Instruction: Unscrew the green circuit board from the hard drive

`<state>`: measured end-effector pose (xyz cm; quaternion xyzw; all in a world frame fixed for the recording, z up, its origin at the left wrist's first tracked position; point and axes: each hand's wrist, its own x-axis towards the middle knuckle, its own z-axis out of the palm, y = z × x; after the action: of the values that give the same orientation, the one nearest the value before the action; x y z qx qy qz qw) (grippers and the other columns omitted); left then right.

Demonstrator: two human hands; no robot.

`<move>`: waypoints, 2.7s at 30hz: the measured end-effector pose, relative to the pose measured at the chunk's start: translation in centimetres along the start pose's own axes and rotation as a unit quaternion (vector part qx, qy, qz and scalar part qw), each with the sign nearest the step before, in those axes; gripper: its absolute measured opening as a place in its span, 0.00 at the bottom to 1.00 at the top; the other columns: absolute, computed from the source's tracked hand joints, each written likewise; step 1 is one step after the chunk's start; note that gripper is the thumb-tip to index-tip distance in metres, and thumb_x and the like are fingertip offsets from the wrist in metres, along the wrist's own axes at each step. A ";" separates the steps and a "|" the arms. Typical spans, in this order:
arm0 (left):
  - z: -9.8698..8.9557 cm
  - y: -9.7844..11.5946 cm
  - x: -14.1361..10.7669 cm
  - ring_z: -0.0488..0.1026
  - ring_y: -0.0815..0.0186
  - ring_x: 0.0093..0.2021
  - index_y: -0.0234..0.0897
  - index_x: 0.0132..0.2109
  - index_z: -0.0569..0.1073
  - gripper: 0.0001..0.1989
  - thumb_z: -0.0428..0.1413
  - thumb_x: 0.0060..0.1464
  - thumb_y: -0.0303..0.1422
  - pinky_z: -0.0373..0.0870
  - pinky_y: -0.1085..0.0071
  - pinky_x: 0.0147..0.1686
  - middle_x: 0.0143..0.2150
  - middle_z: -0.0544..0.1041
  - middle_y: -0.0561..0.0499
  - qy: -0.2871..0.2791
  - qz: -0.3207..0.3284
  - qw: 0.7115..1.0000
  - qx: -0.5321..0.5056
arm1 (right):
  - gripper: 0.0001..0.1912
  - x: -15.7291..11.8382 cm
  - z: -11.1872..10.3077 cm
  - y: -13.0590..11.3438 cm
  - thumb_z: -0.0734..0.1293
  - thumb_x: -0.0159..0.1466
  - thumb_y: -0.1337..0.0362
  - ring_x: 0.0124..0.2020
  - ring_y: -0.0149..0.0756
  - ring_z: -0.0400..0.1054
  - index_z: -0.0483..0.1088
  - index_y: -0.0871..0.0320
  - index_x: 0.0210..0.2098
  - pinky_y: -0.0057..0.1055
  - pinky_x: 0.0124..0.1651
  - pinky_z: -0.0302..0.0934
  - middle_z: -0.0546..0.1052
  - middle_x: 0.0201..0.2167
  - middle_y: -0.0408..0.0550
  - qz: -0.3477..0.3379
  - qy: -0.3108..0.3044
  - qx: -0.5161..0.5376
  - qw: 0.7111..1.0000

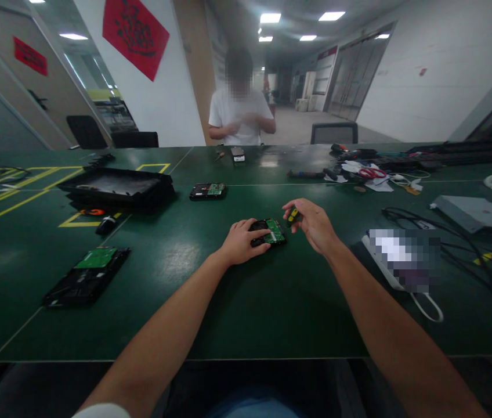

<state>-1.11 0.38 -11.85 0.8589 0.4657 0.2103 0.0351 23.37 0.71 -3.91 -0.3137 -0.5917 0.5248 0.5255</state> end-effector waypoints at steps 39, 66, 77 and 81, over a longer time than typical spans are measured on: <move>-0.3 0.3 -0.1 0.63 0.43 0.68 0.56 0.64 0.77 0.24 0.60 0.64 0.52 0.60 0.44 0.65 0.70 0.66 0.44 -0.003 -0.004 1.000 0.000 | 0.19 -0.4 -0.1 -0.1 0.67 0.69 0.47 0.38 0.38 0.74 0.77 0.57 0.39 0.29 0.30 0.68 0.79 0.36 0.51 0.023 -0.044 0.014 0.999; -0.4 0.3 -0.1 0.62 0.43 0.68 0.56 0.65 0.76 0.25 0.59 0.64 0.52 0.60 0.43 0.66 0.70 0.66 0.45 -0.007 -0.006 1.000 -0.003 | 0.17 -0.5 -0.3 -0.5 0.68 0.68 0.50 0.39 0.39 0.73 0.79 0.55 0.46 0.28 0.28 0.66 0.79 0.38 0.51 0.022 -0.055 0.005 0.998; -0.4 0.3 -0.1 0.63 0.43 0.68 0.56 0.64 0.77 0.25 0.59 0.64 0.52 0.61 0.44 0.65 0.70 0.66 0.44 -0.006 -0.005 1.000 0.002 | 0.20 -0.5 -0.4 -0.4 0.66 0.69 0.46 0.42 0.43 0.76 0.78 0.56 0.41 0.36 0.38 0.74 0.81 0.38 0.53 0.028 -0.071 0.061 0.995; -0.2 0.2 0.0 0.63 0.44 0.68 0.57 0.64 0.77 0.25 0.60 0.63 0.52 0.60 0.44 0.65 0.70 0.66 0.45 -0.009 -0.011 1.000 0.001 | 0.17 -0.5 -0.3 -0.5 0.70 0.67 0.48 0.38 0.39 0.74 0.78 0.54 0.44 0.31 0.31 0.70 0.79 0.36 0.49 0.020 -0.050 0.021 0.998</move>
<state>-1.02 0.22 -11.59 0.8555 0.4751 0.2018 0.0407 23.88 0.23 -3.61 -0.2881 -0.5993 0.5627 0.4911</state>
